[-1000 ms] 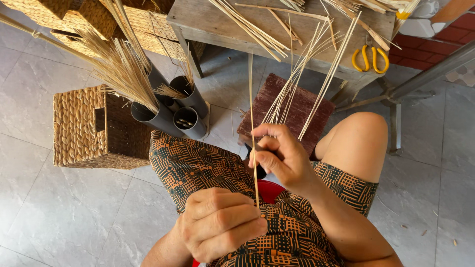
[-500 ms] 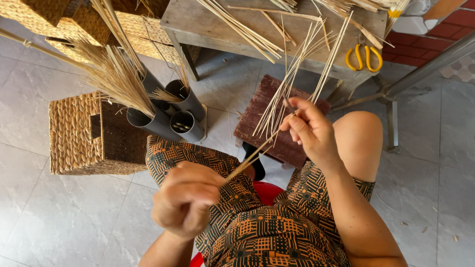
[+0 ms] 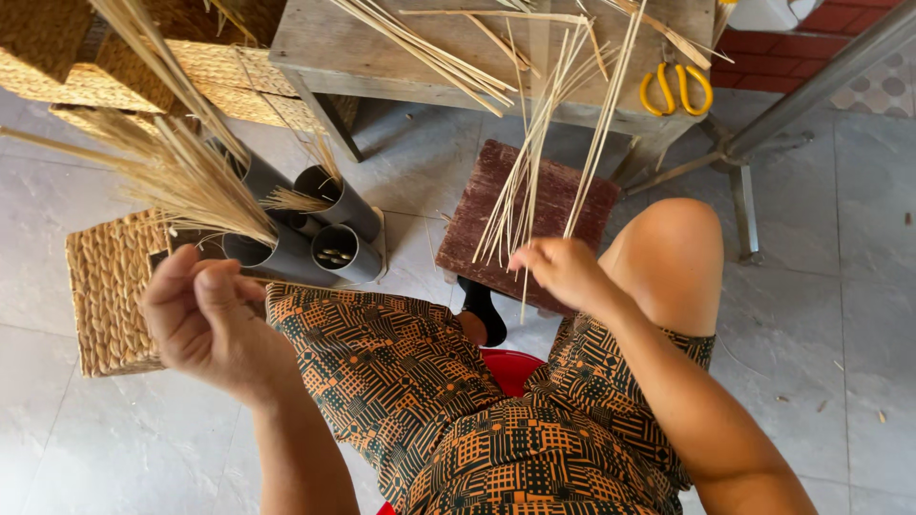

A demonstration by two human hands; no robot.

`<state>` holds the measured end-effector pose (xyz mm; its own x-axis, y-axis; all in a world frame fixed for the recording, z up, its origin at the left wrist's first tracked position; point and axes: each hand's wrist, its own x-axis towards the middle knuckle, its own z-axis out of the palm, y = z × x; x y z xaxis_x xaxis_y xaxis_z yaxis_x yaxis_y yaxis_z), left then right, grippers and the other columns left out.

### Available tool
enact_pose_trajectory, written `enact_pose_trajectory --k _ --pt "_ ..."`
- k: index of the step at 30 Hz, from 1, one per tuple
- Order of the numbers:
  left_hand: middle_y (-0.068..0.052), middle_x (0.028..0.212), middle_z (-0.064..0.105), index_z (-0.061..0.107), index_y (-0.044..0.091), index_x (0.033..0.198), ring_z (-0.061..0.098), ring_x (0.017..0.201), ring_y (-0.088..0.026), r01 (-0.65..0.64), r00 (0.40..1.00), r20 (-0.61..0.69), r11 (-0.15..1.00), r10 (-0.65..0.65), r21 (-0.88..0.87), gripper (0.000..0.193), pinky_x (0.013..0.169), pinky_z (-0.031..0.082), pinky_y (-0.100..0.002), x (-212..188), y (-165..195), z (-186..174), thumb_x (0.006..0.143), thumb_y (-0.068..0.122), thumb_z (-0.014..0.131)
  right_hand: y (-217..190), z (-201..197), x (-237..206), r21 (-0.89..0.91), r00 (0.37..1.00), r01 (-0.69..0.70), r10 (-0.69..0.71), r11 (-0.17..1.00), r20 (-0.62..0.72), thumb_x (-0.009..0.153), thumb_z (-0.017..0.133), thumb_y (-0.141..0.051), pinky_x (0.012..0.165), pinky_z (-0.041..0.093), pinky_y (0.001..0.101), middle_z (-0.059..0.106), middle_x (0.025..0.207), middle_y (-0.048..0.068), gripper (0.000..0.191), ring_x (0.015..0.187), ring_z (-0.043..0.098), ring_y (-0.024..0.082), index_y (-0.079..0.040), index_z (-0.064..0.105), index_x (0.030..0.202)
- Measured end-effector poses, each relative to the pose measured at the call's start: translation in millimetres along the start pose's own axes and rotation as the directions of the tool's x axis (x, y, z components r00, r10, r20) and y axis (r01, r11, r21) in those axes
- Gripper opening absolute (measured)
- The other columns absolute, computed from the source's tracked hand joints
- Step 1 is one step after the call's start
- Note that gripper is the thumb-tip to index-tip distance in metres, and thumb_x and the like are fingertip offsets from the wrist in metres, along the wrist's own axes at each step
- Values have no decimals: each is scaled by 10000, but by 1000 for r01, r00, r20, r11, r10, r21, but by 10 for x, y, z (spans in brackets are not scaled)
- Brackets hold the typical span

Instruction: The person sits on a low stool and splits bamboo into thin strips, using a small knife to peel and trim each strip by hand. Finished strips are laid on a wooden board beside them, and trimmed pieces are set aside as they work through the bamboo one strip at a time.

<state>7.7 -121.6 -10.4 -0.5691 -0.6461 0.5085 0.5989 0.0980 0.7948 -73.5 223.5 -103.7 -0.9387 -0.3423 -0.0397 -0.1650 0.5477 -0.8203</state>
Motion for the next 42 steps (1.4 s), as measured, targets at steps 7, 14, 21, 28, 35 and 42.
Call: enact_pose_trajectory --k 7,14,21,28,35,42 --pt "-31 945 717 687 17 1146 577 710 -50 378 885 225 911 -408 167 130 625 479 -206 -387 -1221 306 1036 79 657 669 -273 922 251 915 -375 400 892 -58 1026 572 -299 380 354 321 566 585 13 347 419 452 123 -60 779 884" --pt "-13 871 749 734 41 1077 638 678 -72 482 783 146 738 -605 472 143 593 510 -224 -811 -2225 504 985 127 666 887 -190 1524 29 860 -494 494 869 -128 1004 584 -333 460 480 357 666 624 62 373 460 577 185 -80 783 814" --pt "-55 898 759 751 45 1103 688 710 -114 480 704 132 604 -698 637 200 658 554 -273 -850 -2615 466 941 156 710 993 -120 1771 -49 878 -462 449 886 -166 1014 645 -401 689 544 399 722 702 108 368 603 683 187 -49 735 950" --pt "-53 1030 739 729 64 1170 711 762 -126 489 692 100 566 -715 663 282 642 554 -284 -801 -2776 572 900 146 721 1476 -340 1758 -4 512 -362 195 932 -837 934 715 -190 769 550 442 737 960 198 314 862 715 346 -21 667 1194" --pt "-39 973 729 745 81 1165 699 779 -114 674 529 75 472 -845 568 234 629 556 -276 -751 -2739 581 960 172 678 1419 -397 1624 320 469 -533 588 783 -659 891 756 -231 721 539 426 747 846 131 171 787 718 275 -61 759 909" --pt "-26 955 711 739 73 1149 689 771 -110 716 514 88 484 -853 503 219 611 538 -267 -764 -2567 538 970 169 660 1214 -431 1484 406 476 -604 719 686 -506 932 745 -254 552 502 414 672 716 136 221 584 639 251 -45 706 869"
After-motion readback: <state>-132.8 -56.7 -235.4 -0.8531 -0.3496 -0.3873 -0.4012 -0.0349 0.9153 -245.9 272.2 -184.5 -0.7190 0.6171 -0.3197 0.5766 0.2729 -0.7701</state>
